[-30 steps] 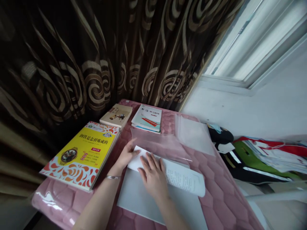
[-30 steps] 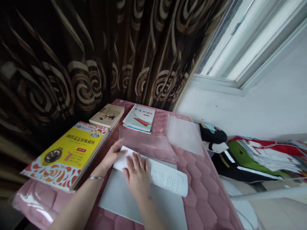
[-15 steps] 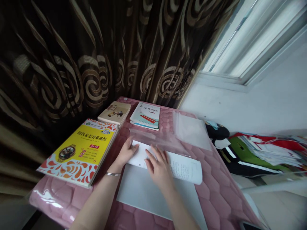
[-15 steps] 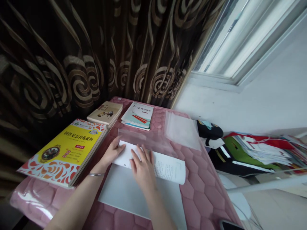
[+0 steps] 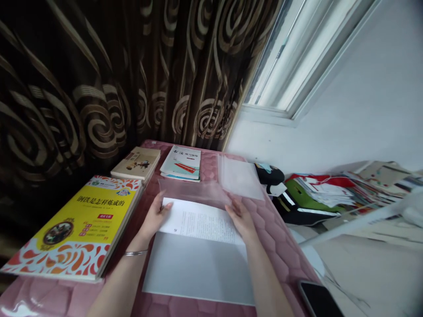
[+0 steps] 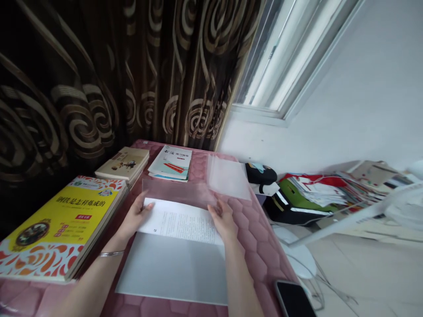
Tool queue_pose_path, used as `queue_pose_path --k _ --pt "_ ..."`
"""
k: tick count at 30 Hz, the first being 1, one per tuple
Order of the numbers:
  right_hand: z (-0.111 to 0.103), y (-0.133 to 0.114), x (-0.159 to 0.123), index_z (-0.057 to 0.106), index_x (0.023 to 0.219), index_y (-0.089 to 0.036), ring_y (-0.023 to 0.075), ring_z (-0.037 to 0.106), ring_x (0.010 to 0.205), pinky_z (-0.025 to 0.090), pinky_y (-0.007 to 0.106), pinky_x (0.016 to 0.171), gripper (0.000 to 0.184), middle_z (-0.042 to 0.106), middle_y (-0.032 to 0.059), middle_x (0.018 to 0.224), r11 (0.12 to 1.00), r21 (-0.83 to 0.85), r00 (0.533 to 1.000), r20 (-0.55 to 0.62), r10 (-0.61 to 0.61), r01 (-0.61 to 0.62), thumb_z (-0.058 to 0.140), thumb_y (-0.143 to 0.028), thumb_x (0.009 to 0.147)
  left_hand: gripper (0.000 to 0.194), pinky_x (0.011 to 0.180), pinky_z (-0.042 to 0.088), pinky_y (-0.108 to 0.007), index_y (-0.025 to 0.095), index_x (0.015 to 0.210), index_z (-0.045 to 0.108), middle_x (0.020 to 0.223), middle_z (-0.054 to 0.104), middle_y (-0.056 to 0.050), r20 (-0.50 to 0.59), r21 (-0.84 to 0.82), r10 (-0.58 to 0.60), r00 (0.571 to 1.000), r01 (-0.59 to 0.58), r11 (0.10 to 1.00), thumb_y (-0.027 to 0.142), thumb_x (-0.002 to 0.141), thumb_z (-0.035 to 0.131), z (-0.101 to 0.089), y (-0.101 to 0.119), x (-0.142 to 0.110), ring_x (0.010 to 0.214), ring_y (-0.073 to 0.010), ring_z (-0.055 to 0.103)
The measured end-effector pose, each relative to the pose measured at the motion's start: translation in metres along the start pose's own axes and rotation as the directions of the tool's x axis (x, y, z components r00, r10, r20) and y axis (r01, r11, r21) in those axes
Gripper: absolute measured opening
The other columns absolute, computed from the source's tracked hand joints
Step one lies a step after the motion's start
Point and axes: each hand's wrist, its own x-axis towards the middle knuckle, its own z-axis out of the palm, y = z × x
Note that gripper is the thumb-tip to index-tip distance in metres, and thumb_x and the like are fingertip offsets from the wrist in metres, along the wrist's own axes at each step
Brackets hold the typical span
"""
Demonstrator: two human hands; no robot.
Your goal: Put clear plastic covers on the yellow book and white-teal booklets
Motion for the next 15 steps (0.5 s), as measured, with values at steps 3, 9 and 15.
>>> queue_pose_path --k 3,9,15 --pt "0.001 0.003 0.002 0.065 0.121 -0.022 0.0257 0.062 0.111 0.050 0.038 0.096 0.066 0.065 0.0072 0.125 0.988 0.125 0.995 0.011 0.095 -0.095 0.072 -0.056 0.065 0.065 0.104 0.041 -0.036 0.021 0.137 0.048 0.132 0.059 -0.010 0.028 0.014 0.024 0.999 -0.024 1.000 0.047 0.080 0.066 0.000 0.004 -0.001 0.121 -0.0243 0.054" --pt "-0.004 -0.005 0.003 0.064 0.121 -0.019 0.0256 0.064 0.108 0.050 0.037 0.095 0.072 0.070 0.0076 0.116 0.918 0.356 0.982 0.000 0.189 -0.176 0.077 -0.051 0.059 0.060 0.103 0.040 -0.034 0.020 0.131 0.050 0.136 0.056 -0.011 -0.003 0.034 0.021 1.000 -0.020 0.999 0.044 0.079 0.067 0.001 0.004 0.000 0.122 -0.0230 0.054" --pt "-0.019 -0.008 0.006 0.072 0.107 -0.022 0.0228 0.069 0.085 0.055 0.034 0.078 0.057 0.074 0.0014 0.085 0.908 0.384 0.986 0.069 0.154 -0.168 0.079 -0.043 0.055 0.052 0.093 0.047 -0.037 0.018 0.116 0.053 0.105 0.067 -0.008 -0.098 0.015 0.020 0.995 -0.019 1.000 0.043 0.073 0.071 0.004 0.001 0.003 0.102 -0.0222 0.063"
